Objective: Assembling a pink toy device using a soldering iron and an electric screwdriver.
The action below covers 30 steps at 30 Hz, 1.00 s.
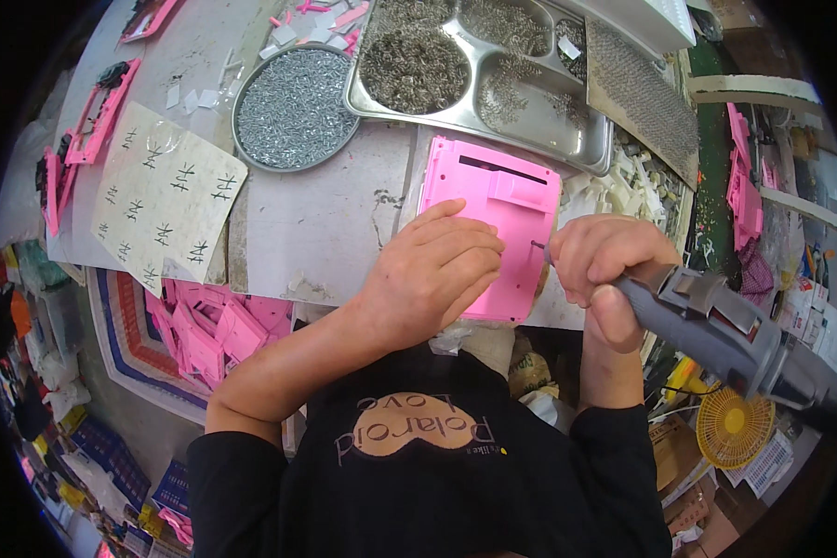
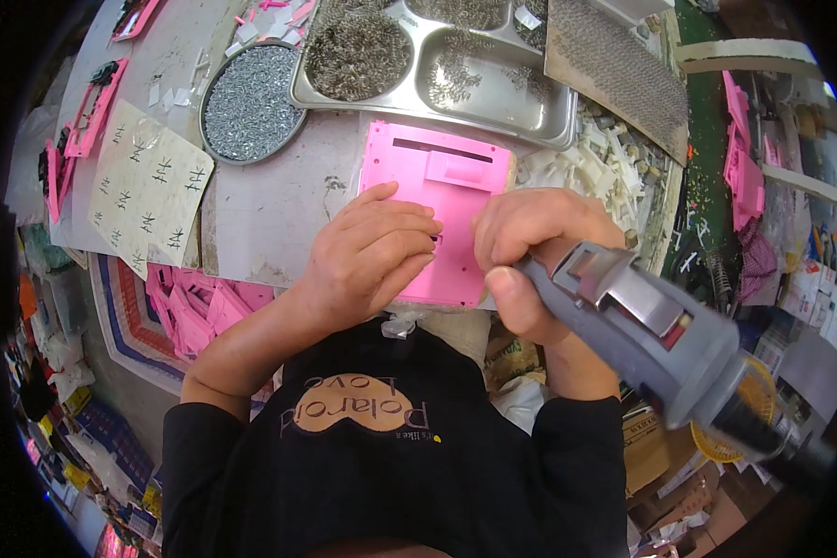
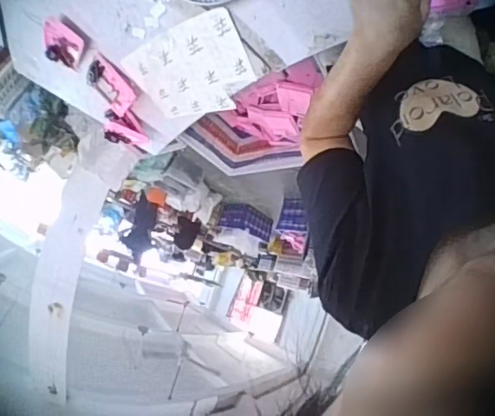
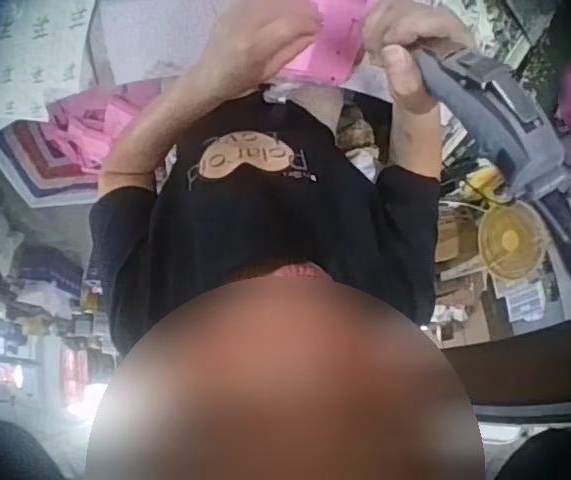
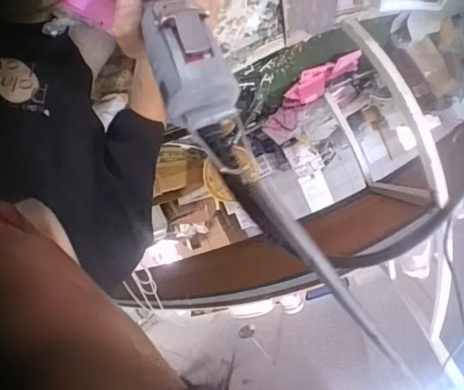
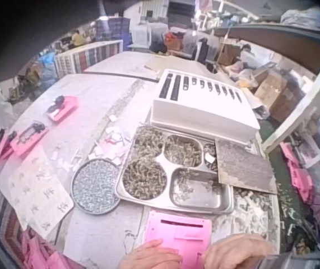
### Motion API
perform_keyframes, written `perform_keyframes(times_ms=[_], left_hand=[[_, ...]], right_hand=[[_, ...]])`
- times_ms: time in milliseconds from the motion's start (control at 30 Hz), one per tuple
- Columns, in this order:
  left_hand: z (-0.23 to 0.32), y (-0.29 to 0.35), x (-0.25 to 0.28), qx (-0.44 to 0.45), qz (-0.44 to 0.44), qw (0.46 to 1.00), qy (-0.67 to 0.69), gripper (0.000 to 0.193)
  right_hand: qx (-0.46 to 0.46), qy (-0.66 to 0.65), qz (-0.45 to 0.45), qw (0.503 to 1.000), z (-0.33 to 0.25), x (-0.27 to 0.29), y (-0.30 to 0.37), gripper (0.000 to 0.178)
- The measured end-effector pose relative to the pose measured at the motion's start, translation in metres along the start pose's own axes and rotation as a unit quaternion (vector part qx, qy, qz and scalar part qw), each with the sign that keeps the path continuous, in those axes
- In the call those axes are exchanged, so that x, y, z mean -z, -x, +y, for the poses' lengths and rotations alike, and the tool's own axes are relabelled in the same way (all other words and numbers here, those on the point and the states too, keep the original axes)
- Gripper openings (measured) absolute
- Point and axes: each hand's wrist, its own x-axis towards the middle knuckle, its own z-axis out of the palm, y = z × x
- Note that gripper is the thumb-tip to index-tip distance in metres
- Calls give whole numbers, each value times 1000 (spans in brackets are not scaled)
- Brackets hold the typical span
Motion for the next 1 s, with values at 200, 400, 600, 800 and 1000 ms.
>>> perform_keyframes(times_ms=[200, 400, 600, 800, 1000], left_hand=[[2, 3, 5, 10, 54, 998, 36, 19], [-3, 7, 13, 19, 89, 994, 61, 16], [-10, 10, 27, 18, 110, 993, 48, 17], [-13, 3, 41, -11, 134, 991, -22, 17], [-18, 1, 43, -11, 148, 989, -28, 18]], right_hand=[[49, -97, -19, 994, -40, -21, -31, 25], [41, -108, -47, 992, -30, -34, -37, 24], [42, -129, -70, 988, -23, -44, -52, 24], [41, -112, -50, 992, -21, -53, -62, 23], [33, -119, -68, 990, -20, -57, -70, 21]])
